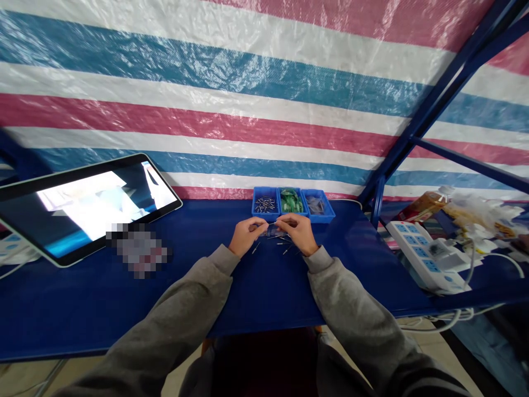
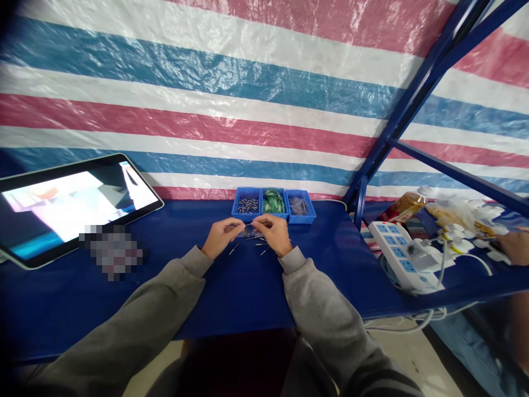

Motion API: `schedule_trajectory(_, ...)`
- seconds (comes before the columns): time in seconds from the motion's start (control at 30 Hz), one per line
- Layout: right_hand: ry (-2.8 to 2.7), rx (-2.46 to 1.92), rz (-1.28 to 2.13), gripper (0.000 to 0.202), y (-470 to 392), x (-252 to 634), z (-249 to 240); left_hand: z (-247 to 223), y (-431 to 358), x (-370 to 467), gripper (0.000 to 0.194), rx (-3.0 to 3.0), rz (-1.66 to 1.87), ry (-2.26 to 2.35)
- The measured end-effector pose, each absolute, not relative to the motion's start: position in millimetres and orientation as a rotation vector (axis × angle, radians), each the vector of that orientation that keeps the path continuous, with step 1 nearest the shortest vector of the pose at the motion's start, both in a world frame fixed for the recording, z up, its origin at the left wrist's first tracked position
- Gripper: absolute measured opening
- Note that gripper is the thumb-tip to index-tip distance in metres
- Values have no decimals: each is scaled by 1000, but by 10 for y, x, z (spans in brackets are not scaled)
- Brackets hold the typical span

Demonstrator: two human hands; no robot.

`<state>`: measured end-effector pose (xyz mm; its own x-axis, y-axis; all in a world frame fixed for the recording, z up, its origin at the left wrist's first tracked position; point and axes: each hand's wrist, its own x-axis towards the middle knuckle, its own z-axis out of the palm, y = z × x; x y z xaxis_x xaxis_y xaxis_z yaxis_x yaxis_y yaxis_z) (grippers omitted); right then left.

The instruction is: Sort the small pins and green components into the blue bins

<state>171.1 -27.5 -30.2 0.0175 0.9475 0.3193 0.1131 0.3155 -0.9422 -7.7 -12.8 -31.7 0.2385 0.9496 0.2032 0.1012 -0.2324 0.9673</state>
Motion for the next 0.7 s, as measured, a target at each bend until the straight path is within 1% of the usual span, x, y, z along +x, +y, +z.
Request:
schedule_trajectory(0.13,-1450,-1056,890,26,-262,1719,-342,-303,-140,-73,33,1585,1146,1030)
schedule_trajectory(0.33,-1540,-1076,814,19,-257,1725,-345,-288,-147,-76,36,1580,1168,1041)
schedule_trajectory(0.6,-1588,-1099,838,35,-237,1736,-360,-301,-165,-79,25,1645,1241,1037)
schedule_trajectory(0.7,-1629,-1099,827,38,-251,1727,-343,-296,-175,-78,25,1643,1229,1017)
